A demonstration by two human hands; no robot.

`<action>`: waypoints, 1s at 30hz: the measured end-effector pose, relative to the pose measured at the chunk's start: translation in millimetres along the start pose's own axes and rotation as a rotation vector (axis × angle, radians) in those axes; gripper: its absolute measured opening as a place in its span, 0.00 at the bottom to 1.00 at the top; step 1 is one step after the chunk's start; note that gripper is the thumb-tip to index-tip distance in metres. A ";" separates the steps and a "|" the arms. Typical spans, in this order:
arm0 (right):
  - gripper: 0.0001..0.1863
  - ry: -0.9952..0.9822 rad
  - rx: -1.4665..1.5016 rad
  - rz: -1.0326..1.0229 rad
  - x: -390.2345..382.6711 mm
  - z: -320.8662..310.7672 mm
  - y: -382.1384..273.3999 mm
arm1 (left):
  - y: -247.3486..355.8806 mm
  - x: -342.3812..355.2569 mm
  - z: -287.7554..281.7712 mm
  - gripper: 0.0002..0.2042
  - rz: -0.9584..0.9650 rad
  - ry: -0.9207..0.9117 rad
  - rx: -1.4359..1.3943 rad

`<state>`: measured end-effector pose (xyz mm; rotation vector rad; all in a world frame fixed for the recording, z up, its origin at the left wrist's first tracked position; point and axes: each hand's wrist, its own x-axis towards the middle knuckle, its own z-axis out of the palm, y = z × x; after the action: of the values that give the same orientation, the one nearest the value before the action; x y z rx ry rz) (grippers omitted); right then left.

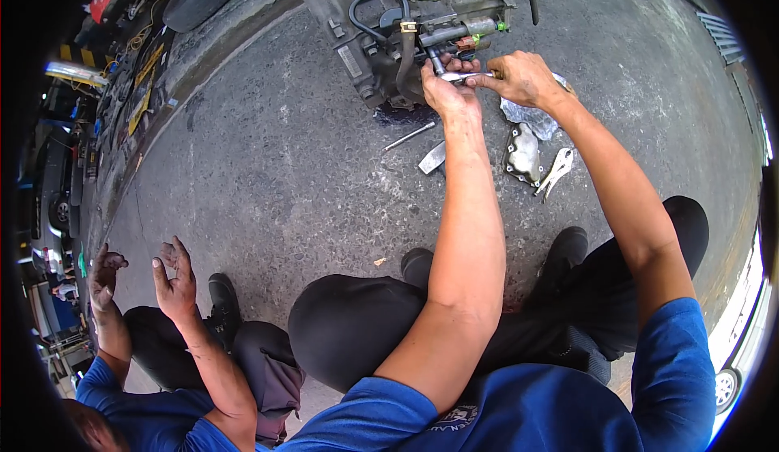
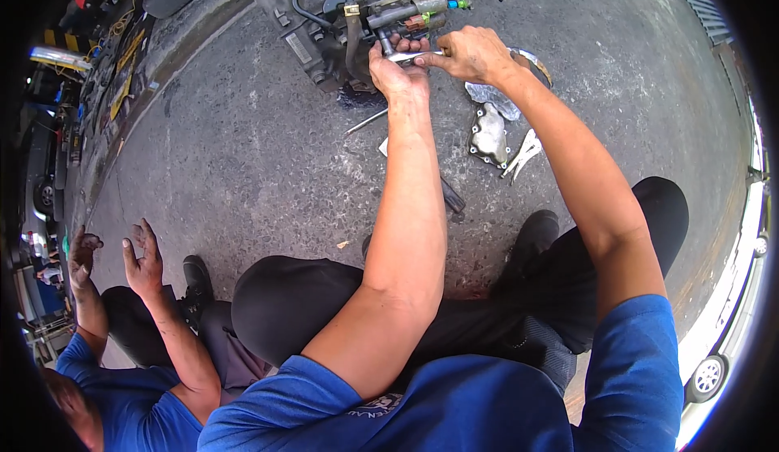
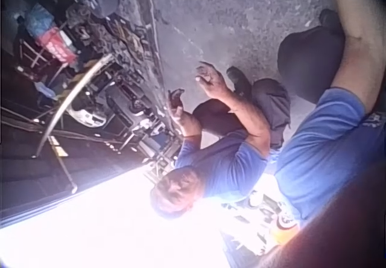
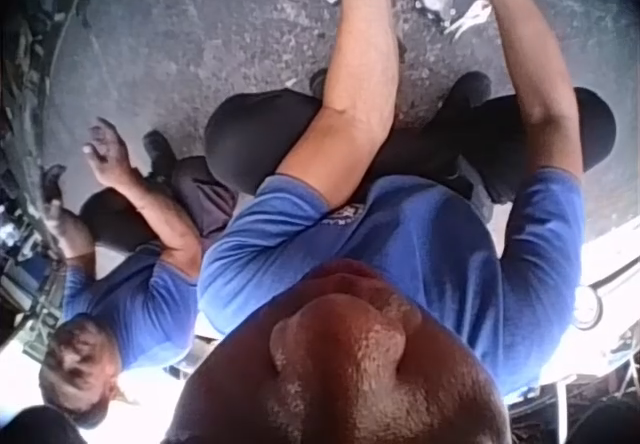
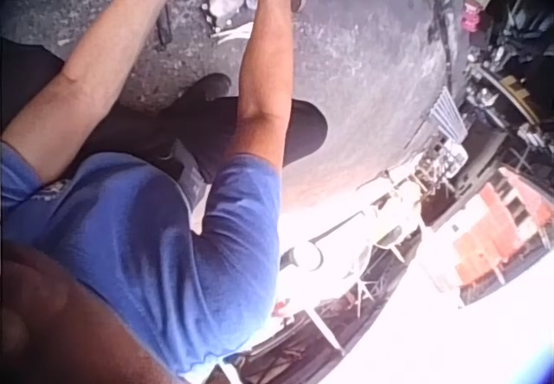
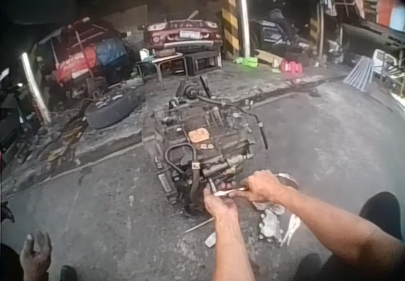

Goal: Loosening and adjusting components on an engine or transmission assembly using a wrench.

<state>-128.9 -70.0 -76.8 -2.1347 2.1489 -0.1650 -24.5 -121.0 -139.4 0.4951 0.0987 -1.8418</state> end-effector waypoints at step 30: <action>0.23 0.172 -0.389 -0.090 6.7 -26.7 -25.9 | 0.2 16.0 9.8 0.11 -0.149 0.030 -0.292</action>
<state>-107.5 -76.8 -46.4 -2.5113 2.3403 0.0728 -31.0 -138.3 -136.6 0.3165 0.4279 -1.9242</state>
